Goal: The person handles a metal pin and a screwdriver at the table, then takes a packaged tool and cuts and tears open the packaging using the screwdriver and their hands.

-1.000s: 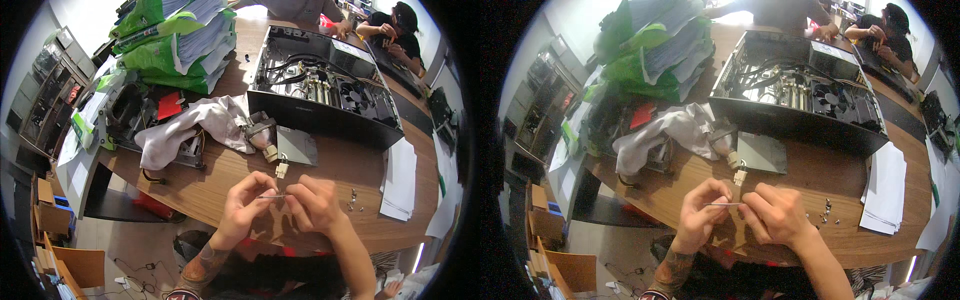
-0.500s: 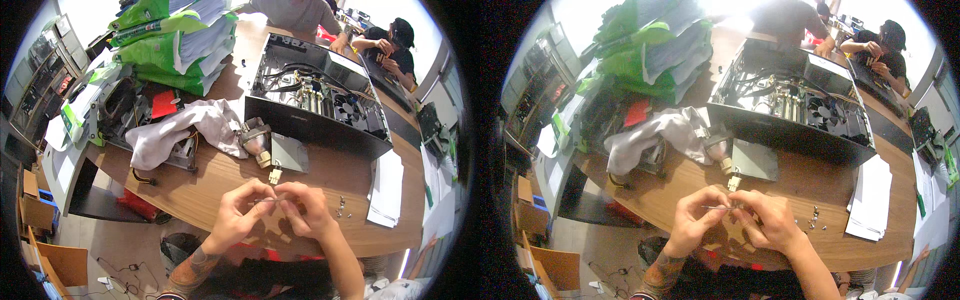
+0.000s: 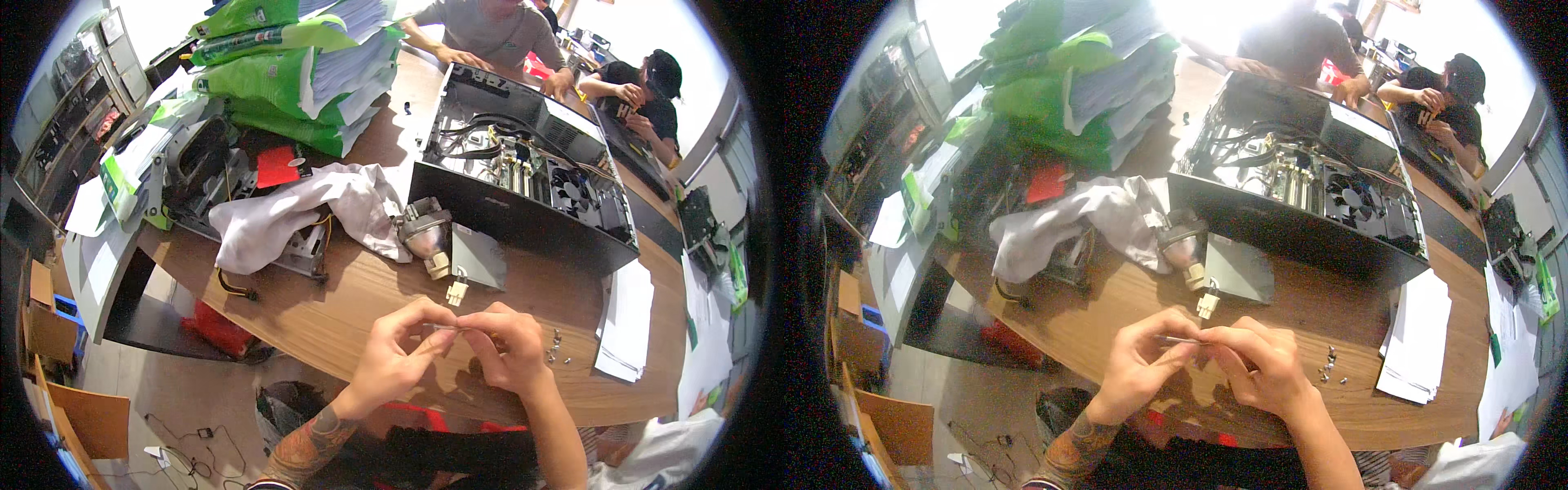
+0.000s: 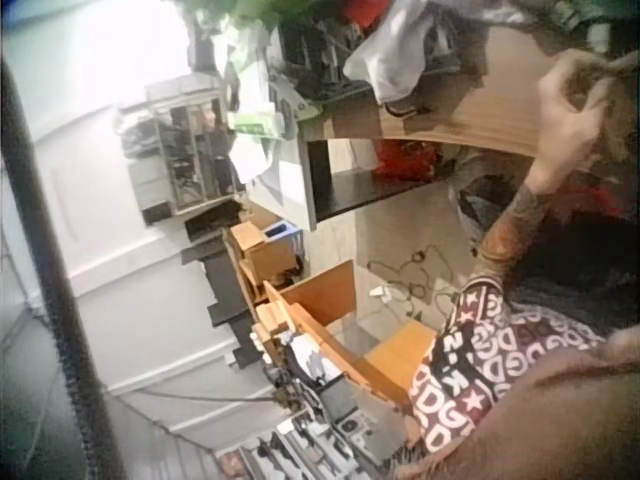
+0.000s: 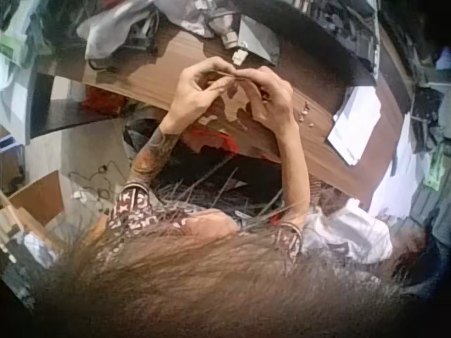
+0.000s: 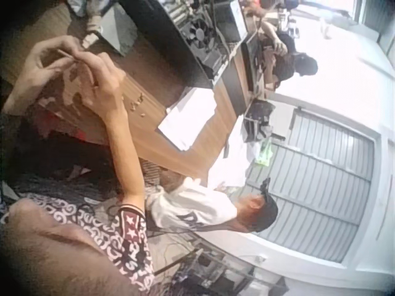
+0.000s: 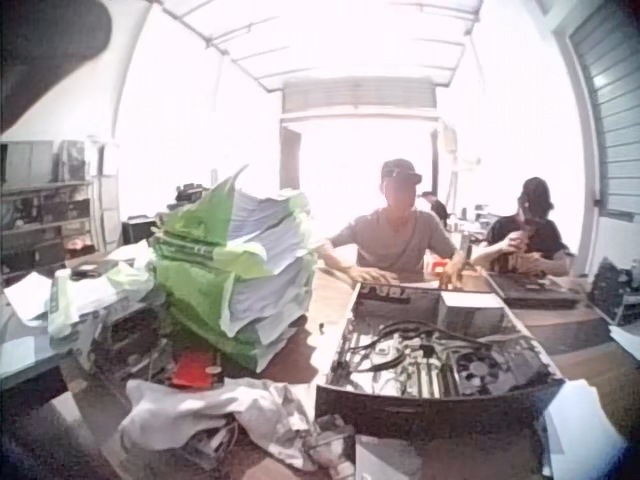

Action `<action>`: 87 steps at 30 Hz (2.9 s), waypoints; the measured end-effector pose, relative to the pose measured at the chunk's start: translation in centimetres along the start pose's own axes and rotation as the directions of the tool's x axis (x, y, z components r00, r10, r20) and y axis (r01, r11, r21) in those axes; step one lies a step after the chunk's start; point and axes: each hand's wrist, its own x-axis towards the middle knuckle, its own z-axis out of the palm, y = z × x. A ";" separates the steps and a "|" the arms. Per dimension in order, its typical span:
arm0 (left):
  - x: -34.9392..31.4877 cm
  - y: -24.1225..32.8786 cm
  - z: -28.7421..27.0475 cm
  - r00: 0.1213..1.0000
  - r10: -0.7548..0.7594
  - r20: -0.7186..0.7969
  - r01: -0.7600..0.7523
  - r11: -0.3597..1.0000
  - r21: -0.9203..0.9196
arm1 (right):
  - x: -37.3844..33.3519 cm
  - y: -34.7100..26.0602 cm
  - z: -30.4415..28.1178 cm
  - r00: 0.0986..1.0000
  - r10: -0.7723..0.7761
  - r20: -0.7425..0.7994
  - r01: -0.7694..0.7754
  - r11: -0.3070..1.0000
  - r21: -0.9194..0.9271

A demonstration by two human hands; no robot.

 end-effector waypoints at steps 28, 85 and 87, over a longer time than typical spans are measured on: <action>0.1 -0.1 0.4 0.990 0.078 -0.114 -0.072 0.996 0.059 | -0.3 0.4 -0.1 0.978 -0.194 -0.080 0.159 0.933 -0.322; -0.2 0.8 0.9 0.929 0.338 -0.150 -0.239 0.859 0.452 | -0.1 -1.7 -0.8 0.834 0.516 0.198 -0.530 0.647 0.548; -0.3 0.9 0.9 0.926 0.347 -0.147 -0.248 0.856 0.453 | 0.0 -1.7 -0.7 0.829 0.518 0.210 -0.537 0.634 0.557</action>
